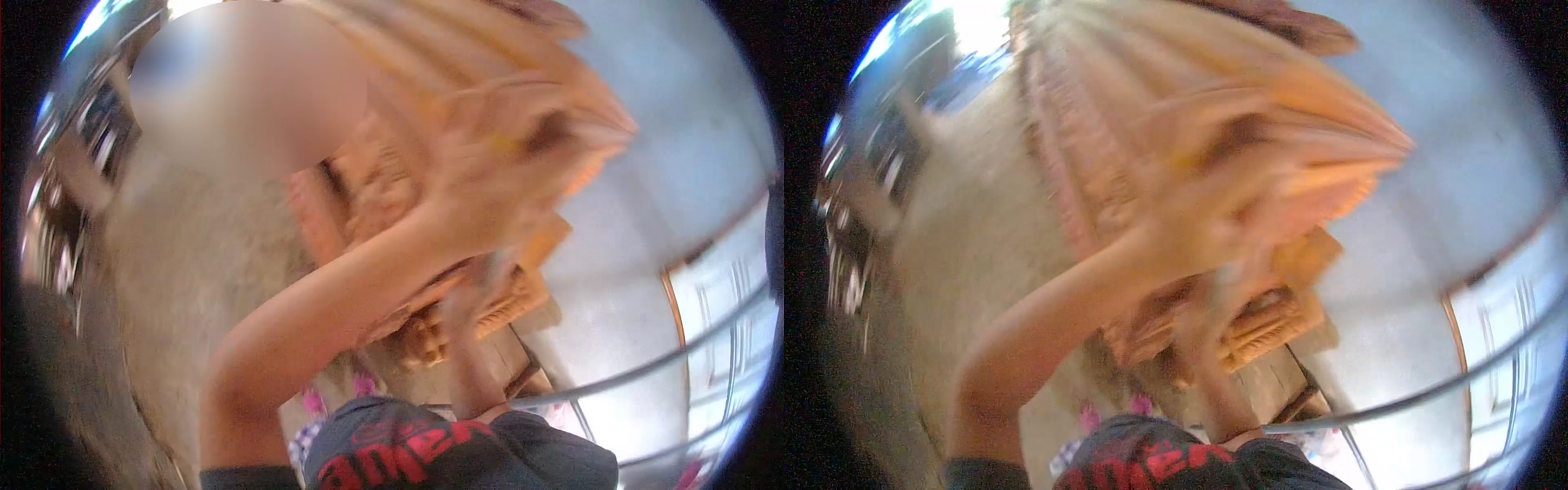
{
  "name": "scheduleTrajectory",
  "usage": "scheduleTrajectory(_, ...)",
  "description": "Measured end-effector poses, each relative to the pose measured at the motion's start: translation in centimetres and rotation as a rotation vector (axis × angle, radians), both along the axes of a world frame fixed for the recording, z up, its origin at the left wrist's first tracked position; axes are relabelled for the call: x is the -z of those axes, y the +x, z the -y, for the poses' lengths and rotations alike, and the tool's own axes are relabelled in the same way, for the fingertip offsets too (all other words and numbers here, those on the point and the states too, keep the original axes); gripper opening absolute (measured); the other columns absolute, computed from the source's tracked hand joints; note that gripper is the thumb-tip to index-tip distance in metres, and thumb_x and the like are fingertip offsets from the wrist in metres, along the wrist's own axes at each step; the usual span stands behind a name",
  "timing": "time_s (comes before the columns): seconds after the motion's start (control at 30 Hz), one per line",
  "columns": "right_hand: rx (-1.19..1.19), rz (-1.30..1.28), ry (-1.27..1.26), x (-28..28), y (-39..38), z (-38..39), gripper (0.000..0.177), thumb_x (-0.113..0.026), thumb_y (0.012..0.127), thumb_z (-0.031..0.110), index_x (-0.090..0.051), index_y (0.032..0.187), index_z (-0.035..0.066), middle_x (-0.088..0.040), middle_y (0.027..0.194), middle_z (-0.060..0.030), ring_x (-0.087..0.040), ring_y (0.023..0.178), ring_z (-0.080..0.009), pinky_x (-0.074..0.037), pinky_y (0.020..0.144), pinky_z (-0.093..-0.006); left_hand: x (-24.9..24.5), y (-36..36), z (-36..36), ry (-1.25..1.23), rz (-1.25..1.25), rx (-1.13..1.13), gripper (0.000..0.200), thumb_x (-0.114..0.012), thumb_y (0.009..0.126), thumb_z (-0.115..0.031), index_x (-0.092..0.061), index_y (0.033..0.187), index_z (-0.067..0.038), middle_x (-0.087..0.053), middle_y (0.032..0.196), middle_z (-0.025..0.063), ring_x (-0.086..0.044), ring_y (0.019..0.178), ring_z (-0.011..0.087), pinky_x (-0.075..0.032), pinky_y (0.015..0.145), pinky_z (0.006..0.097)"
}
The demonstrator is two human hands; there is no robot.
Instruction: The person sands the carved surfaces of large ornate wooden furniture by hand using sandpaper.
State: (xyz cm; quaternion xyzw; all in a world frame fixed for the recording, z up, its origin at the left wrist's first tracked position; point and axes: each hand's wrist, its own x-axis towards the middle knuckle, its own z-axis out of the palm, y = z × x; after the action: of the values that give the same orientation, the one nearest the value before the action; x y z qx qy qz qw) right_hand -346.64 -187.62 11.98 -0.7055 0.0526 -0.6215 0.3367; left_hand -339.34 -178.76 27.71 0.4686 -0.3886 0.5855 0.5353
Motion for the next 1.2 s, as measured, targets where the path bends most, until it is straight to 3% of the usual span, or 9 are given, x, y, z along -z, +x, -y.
scheduleTrajectory(0.17, -0.212, -0.004, -0.771, -2.3, 0.1, 4.6, 0.04, -0.069, 0.086, 0.019, -0.065, 0.124, 0.01, -0.051, 0.14, -0.0197, -0.038, 0.139, -0.0398, -0.029, 0.11, -0.0583, -0.5, -1.3, -2.4, 0.238, 0.023, -0.134, 0.017, -0.071, 0.076, -0.016, -0.072, 0.093, -0.017, -0.055, 0.125, 0.012, -0.051, 0.118, 0.0347, -0.042, 0.1, 0.0448)
scheduleTrajectory(0.23, -0.219, -0.035, -0.731, -3.7, 2.6, 9.4, 0.039, -0.07, 0.084, 0.018, -0.067, 0.121, 0.011, -0.052, 0.14, -0.0174, -0.039, 0.138, -0.0396, -0.03, 0.111, -0.0572, -1.0, -1.6, -2.9, 0.329, 0.003, -0.191, 0.013, -0.068, 0.081, -0.008, -0.066, 0.094, -0.006, -0.049, 0.13, 0.0226, -0.048, 0.122, 0.0353, -0.041, 0.104, 0.0465)
scheduleTrajectory(0.5, -0.263, -0.087, -0.205, -4.9, 10.2, 33.0, 0.038, -0.063, 0.091, 0.011, -0.061, 0.129, 0.009, -0.055, 0.137, -0.0181, -0.042, 0.136, -0.0388, -0.029, 0.115, -0.049, 0.5, -2.0, -0.2, 0.31, -0.047, -0.214, 0.01, -0.065, 0.081, -0.008, -0.065, 0.091, -0.008, -0.046, 0.13, 0.0211, -0.046, 0.124, 0.0381, -0.037, 0.109, 0.049)
scheduleTrajectory(0.53, -0.046, -0.138, -0.449, -5.6, 10.5, 35.3, 0.038, -0.062, 0.092, 0.012, -0.061, 0.129, 0.009, -0.054, 0.138, -0.0189, -0.042, 0.136, -0.0389, -0.029, 0.115, -0.0495, 0.4, -2.0, -0.4, 0.306, -0.037, -0.217, 0.009, -0.065, 0.081, -0.008, -0.064, 0.09, -0.008, -0.045, 0.131, 0.0226, -0.046, 0.125, 0.0388, -0.036, 0.109, 0.0495)
scheduleTrajectory(0.67, 0.053, -0.295, -0.314, -6.1, 13.9, 44.6, 0.038, -0.063, 0.092, 0.017, -0.061, 0.128, 0.006, -0.055, 0.138, -0.019, -0.047, 0.133, -0.0379, -0.034, 0.113, -0.0465, 0.5, -2.6, -0.8, 0.303, -0.09, -0.24, 0.009, -0.064, 0.081, -0.006, -0.061, 0.089, -0.008, -0.043, 0.132, 0.0244, -0.045, 0.126, 0.0392, -0.036, 0.109, 0.0503)
scheduleTrajectory(0.83, 0.034, -0.513, -0.046, -8.0, 16.6, 54.1, 0.036, -0.059, 0.097, 0.027, -0.062, 0.126, 0.004, -0.068, 0.114, -0.0183, -0.065, 0.106, -0.0229, -0.048, 0.092, -0.0341, 0.4, -2.3, -1.5, 0.36, -0.076, -0.33, 0.01, -0.062, 0.082, -0.003, -0.06, 0.091, -0.008, -0.043, 0.133, 0.0256, -0.045, 0.128, 0.0392, -0.035, 0.11, 0.0503)
scheduleTrajectory(1.0, -0.017, -0.687, 0.164, -8.8, 17.2, 52.7, 0.042, -0.059, 0.097, 0.03, -0.059, 0.129, 0.003, -0.069, 0.11, -0.0192, -0.065, 0.103, -0.023, -0.048, 0.091, -0.0352, 0.5, -2.2, -1.2, 0.317, -0.077, -0.296, 0.013, -0.064, 0.082, -0.002, -0.061, 0.093, -0.008, -0.045, 0.131, 0.0249, -0.046, 0.126, 0.0386, -0.036, 0.109, 0.0487)
scheduleTrajectory(1.07, -0.09, -0.249, -0.053, -6.8, 17.9, 52.0, 0.044, -0.059, 0.097, 0.029, -0.058, 0.129, 0.0, -0.068, 0.114, -0.018, -0.064, 0.107, -0.0247, -0.048, 0.092, -0.0356, 0.5, -2.0, -1.0, 0.29, -0.049, -0.281, 0.015, -0.065, 0.081, -0.002, -0.062, 0.095, -0.007, -0.046, 0.13, 0.0245, -0.047, 0.125, 0.038, -0.036, 0.109, 0.0482)
scheduleTrajectory(1.2, -0.104, -0.162, -0.121, -7.9, 13.8, 40.3, 0.039, -0.063, 0.095, 0.023, -0.06, 0.125, -0.001, -0.065, 0.121, -0.017, -0.06, 0.115, -0.0259, -0.044, 0.098, -0.0367, 0.2, -2.3, -1.1, 0.235, -0.061, -0.223, 0.022, -0.064, 0.082, -0.002, -0.064, 0.103, -0.005, -0.049, 0.127, 0.023, -0.049, 0.12, 0.0368, -0.038, 0.107, 0.0466)
